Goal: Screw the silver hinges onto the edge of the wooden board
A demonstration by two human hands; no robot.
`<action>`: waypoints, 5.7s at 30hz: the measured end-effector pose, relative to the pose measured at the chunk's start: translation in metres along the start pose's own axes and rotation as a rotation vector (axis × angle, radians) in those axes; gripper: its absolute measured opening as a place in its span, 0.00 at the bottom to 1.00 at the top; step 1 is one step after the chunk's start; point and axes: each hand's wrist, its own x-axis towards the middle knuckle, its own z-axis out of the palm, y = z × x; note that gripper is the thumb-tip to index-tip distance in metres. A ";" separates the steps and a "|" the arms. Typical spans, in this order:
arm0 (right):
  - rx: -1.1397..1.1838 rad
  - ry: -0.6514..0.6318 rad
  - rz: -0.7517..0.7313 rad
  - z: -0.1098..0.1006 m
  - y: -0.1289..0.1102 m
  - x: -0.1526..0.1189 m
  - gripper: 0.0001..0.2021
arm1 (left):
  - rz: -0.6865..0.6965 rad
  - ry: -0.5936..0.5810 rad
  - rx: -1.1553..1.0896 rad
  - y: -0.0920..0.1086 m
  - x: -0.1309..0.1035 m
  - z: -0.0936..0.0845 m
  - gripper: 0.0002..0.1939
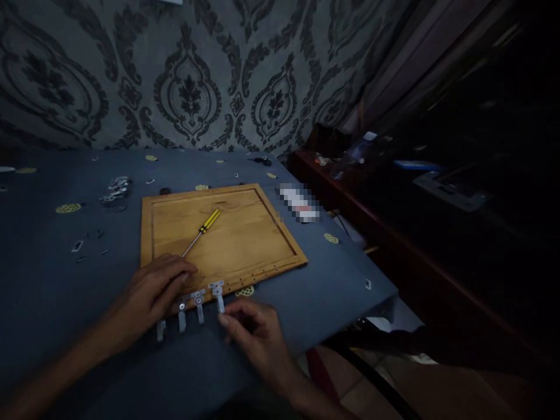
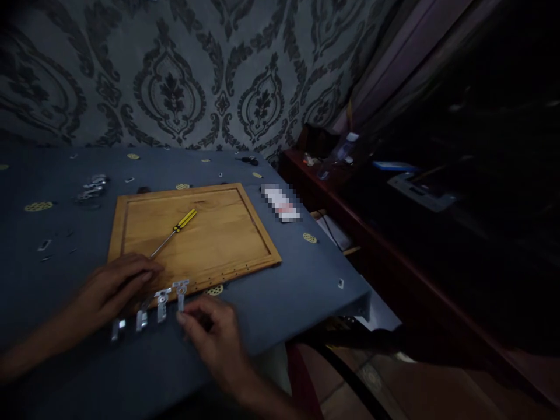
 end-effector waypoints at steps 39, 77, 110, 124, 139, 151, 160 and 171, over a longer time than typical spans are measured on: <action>-0.022 -0.024 0.005 -0.008 -0.006 -0.002 0.14 | -0.026 -0.159 -0.056 0.010 0.016 -0.027 0.10; -0.205 -0.116 -0.062 -0.007 -0.011 -0.002 0.11 | -0.035 -0.347 0.053 0.035 0.011 -0.017 0.17; -0.182 -0.068 -0.069 -0.005 -0.016 -0.002 0.13 | -0.010 -0.210 0.394 0.066 -0.003 0.013 0.15; -0.234 -0.052 -0.084 -0.004 -0.016 -0.003 0.12 | -0.051 -0.216 0.379 0.069 -0.004 0.014 0.13; -0.240 -0.047 -0.074 -0.003 -0.015 -0.003 0.12 | -0.066 -0.219 0.348 0.068 -0.004 0.015 0.13; -0.240 -0.038 -0.072 -0.003 -0.016 -0.004 0.12 | -0.075 -0.220 0.353 0.069 -0.004 0.014 0.13; -0.262 -0.041 -0.100 -0.004 -0.014 -0.003 0.12 | -0.067 -0.224 0.347 0.070 -0.003 0.014 0.13; -0.262 -0.034 -0.098 -0.003 -0.016 -0.002 0.12 | -0.079 -0.223 0.368 0.068 -0.003 0.015 0.15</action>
